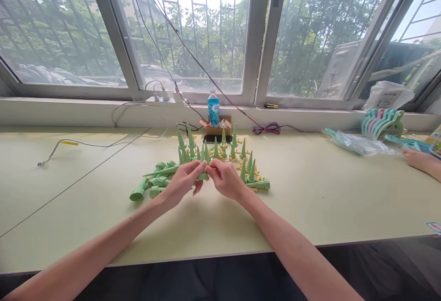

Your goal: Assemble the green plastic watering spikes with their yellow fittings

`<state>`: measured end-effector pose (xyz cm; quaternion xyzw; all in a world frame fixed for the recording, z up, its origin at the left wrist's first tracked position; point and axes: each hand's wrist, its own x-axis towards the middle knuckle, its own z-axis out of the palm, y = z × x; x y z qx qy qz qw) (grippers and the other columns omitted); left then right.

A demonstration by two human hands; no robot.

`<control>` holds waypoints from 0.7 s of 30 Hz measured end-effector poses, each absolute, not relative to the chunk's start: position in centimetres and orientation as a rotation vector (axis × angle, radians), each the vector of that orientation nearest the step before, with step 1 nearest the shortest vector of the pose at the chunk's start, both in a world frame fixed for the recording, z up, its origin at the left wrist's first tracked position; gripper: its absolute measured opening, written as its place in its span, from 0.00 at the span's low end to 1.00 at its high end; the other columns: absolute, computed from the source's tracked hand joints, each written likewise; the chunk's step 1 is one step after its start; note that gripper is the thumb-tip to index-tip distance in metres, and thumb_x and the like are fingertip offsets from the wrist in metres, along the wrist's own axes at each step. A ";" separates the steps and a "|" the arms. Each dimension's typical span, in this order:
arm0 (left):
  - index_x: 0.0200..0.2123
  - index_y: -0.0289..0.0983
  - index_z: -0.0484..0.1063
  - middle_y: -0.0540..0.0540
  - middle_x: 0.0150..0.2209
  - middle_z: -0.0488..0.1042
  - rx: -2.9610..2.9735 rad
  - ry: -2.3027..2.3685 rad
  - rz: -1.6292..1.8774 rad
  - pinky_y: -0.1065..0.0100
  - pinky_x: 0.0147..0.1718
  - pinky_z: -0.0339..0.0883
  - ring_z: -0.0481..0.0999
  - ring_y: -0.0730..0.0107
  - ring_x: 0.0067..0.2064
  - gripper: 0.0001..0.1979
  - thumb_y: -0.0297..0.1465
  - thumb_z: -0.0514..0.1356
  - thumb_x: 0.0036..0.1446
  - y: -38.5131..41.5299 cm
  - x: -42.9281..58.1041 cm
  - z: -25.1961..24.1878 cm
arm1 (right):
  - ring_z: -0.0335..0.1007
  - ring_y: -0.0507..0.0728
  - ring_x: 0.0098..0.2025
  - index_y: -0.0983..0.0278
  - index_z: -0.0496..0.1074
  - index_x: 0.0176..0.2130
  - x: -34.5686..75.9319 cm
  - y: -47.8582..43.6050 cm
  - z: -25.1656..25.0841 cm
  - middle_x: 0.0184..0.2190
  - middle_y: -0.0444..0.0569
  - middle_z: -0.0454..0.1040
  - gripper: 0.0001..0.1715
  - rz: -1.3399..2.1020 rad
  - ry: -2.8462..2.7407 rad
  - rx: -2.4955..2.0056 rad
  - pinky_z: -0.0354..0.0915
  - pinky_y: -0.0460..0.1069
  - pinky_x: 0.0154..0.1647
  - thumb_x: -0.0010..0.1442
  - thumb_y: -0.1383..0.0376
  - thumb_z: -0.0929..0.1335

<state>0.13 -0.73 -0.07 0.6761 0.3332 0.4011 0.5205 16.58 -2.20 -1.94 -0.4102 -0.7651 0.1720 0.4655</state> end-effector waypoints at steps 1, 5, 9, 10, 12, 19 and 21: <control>0.24 0.36 0.58 0.55 0.22 0.58 1.645 0.803 0.973 0.74 0.14 0.53 0.63 0.82 0.15 0.21 0.47 0.57 0.58 -0.7 0.1 -0.1 | 0.50 0.49 0.22 0.63 0.60 0.28 16.6 -2.1 -2.0 0.20 0.40 0.58 0.17 0.417 -1.878 -1.011 0.51 0.45 0.24 0.67 0.58 0.60; 0.24 0.36 0.59 0.56 0.21 0.56 1.730 0.808 1.020 0.75 0.13 0.52 0.64 0.81 0.15 0.21 0.46 0.56 0.59 -0.8 0.2 -0.2 | 0.48 0.49 0.23 0.62 0.58 0.27 16.7 -2.0 -2.3 0.21 0.40 0.56 0.17 0.411 -1.886 -1.001 0.50 0.45 0.24 0.67 0.59 0.59; 0.24 0.36 0.61 0.56 0.21 0.58 1.727 0.803 1.025 0.75 0.13 0.51 0.63 0.82 0.15 0.21 0.46 0.56 0.59 -0.9 0.2 -0.1 | 0.49 0.49 0.23 0.62 0.56 0.26 16.7 -1.9 -2.3 0.21 0.40 0.56 0.18 0.422 -1.895 -0.986 0.51 0.45 0.25 0.67 0.59 0.58; 0.25 0.36 0.61 0.55 0.21 0.59 1.729 0.800 1.024 0.75 0.13 0.51 0.63 0.82 0.15 0.21 0.46 0.56 0.59 -0.9 0.2 -0.1 | 0.49 0.49 0.23 0.62 0.56 0.26 16.7 -1.9 -2.3 0.21 0.40 0.56 0.19 0.426 -1.896 -0.987 0.51 0.45 0.25 0.68 0.58 0.57; 0.25 0.36 0.62 0.55 0.22 0.60 1.737 0.791 1.024 0.75 0.13 0.52 0.63 0.82 0.15 0.21 0.47 0.56 0.59 -0.8 0.1 -0.1 | 0.49 0.49 0.23 0.62 0.54 0.25 16.6 -1.9 -2.3 0.20 0.40 0.55 0.21 0.434 -1.895 -0.995 0.51 0.46 0.25 0.68 0.57 0.56; 0.23 0.36 0.58 0.56 0.22 0.56 1.742 0.747 1.033 0.75 0.13 0.53 0.63 0.83 0.15 0.22 0.46 0.59 0.57 -0.8 0.2 -0.3 | 0.47 0.49 0.22 0.62 0.52 0.24 16.4 -1.9 -2.3 0.19 0.39 0.53 0.24 0.424 -1.868 -1.011 0.49 0.46 0.24 0.69 0.55 0.55; 0.23 0.36 0.58 0.56 0.22 0.56 1.713 0.750 1.024 0.75 0.13 0.52 0.63 0.83 0.15 0.22 0.46 0.59 0.57 -0.9 0.2 -0.2 | 0.48 0.49 0.22 0.62 0.53 0.24 16.3 -2.0 -2.3 0.19 0.40 0.54 0.25 0.445 -1.857 -1.017 0.50 0.46 0.24 0.69 0.54 0.55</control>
